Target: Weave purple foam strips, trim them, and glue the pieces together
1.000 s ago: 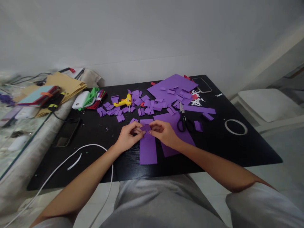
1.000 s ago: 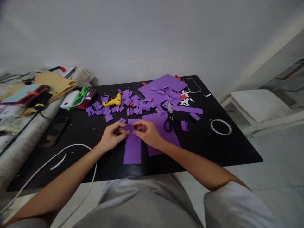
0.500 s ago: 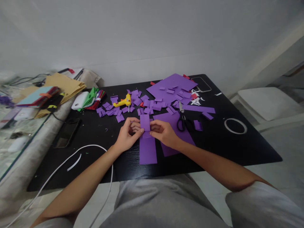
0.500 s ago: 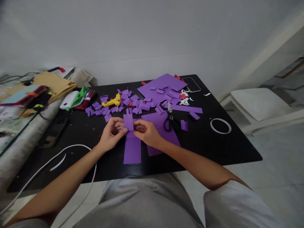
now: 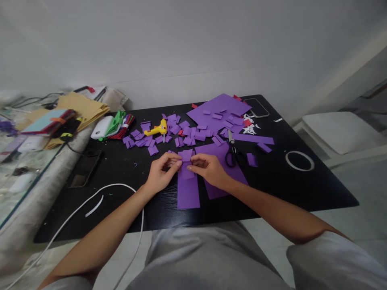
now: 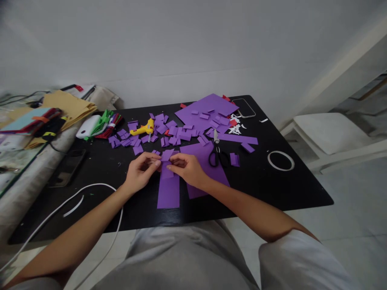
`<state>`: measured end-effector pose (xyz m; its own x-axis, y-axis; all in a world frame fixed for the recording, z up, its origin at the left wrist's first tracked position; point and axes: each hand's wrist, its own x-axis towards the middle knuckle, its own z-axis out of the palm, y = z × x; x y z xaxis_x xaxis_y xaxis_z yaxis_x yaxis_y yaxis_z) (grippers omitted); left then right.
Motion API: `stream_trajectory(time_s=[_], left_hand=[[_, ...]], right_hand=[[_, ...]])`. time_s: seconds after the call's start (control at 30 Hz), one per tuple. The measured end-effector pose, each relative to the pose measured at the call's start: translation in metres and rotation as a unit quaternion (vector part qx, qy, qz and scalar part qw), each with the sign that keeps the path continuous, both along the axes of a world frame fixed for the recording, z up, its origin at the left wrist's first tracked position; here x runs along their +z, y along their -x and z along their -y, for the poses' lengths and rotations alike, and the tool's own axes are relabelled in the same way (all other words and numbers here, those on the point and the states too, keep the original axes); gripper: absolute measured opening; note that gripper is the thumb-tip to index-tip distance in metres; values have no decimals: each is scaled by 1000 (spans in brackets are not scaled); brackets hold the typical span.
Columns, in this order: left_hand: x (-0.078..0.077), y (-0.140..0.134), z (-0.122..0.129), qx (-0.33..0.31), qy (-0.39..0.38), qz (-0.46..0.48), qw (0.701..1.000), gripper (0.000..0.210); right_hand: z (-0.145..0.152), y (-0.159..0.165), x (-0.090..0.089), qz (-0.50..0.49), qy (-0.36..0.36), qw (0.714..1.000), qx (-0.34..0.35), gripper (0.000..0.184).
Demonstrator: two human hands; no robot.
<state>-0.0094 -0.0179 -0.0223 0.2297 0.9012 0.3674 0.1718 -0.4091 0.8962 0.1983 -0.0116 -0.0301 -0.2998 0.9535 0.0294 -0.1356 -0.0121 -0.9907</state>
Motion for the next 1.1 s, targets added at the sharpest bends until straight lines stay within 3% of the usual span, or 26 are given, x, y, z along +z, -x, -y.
stream_trajectory(time_s=[0.33,0.67,1.1], left_hand=[[9,-2,-1,23,38,14,999,27],[6,-4,-1,28,60,45,997,27],[6,-3,-1,69,37,59,995,30]], right_hand=[[-1,0,0,4,-5,1000,-2,32],[2,0,2,11,-3,1000,4,28],[-2,-1,-5,46,5,999,17,25]])
